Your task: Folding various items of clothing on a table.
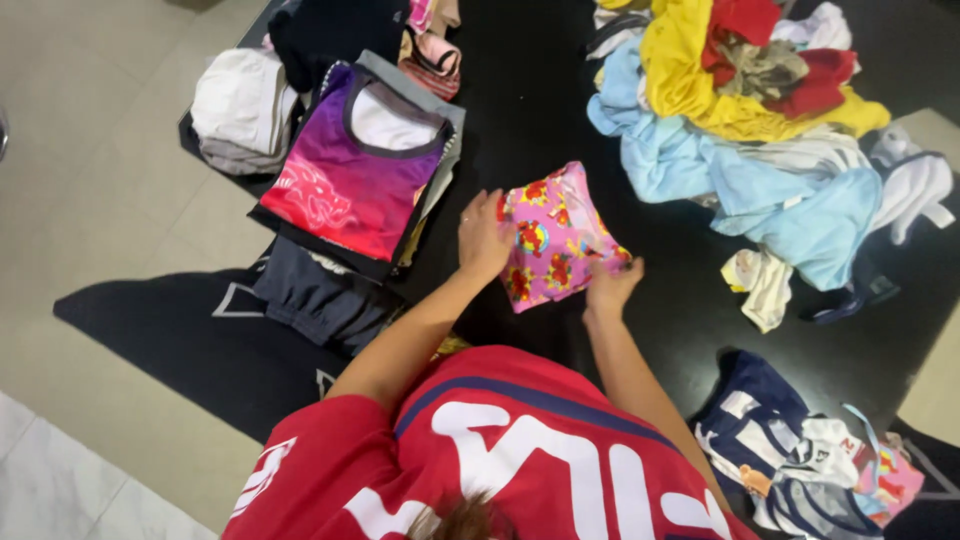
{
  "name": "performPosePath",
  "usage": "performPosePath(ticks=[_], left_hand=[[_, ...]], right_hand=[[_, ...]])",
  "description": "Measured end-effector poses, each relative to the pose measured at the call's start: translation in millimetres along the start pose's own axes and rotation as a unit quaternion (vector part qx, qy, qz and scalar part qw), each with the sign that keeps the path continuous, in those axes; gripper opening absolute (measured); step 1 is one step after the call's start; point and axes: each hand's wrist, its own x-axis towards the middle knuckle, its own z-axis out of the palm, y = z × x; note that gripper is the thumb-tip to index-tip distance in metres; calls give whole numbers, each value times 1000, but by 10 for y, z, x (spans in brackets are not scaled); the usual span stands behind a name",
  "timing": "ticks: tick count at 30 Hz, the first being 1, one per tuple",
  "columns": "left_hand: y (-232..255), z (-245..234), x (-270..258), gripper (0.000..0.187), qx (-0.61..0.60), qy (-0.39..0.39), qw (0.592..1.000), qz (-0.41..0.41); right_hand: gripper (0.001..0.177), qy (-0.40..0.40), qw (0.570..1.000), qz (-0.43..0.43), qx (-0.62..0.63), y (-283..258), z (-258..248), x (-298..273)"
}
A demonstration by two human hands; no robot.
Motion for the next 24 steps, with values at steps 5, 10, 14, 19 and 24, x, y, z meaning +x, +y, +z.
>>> performPosePath(ticks=[5,10,14,19,24], left_hand=[[511,-146,260,83,139,-131,982,4],[544,-49,193,51,176,-287,939,-74],[566,-145,151,40,96,-234,967,-2],[602,-558,274,34,41,-163,985,23],[703,-1398,560,41,73,-101,992,-23]], right_hand=[[50,-25,946,323,3,-777,224,-357],[38,-58,909,411,30,-1020,271,-322],[24,-89,940,328,-7,-1184,371,-357],[15,-150,959,239,-42,-1555,720,-422],[19,-243,964,94,46,-1881,1226,-393]])
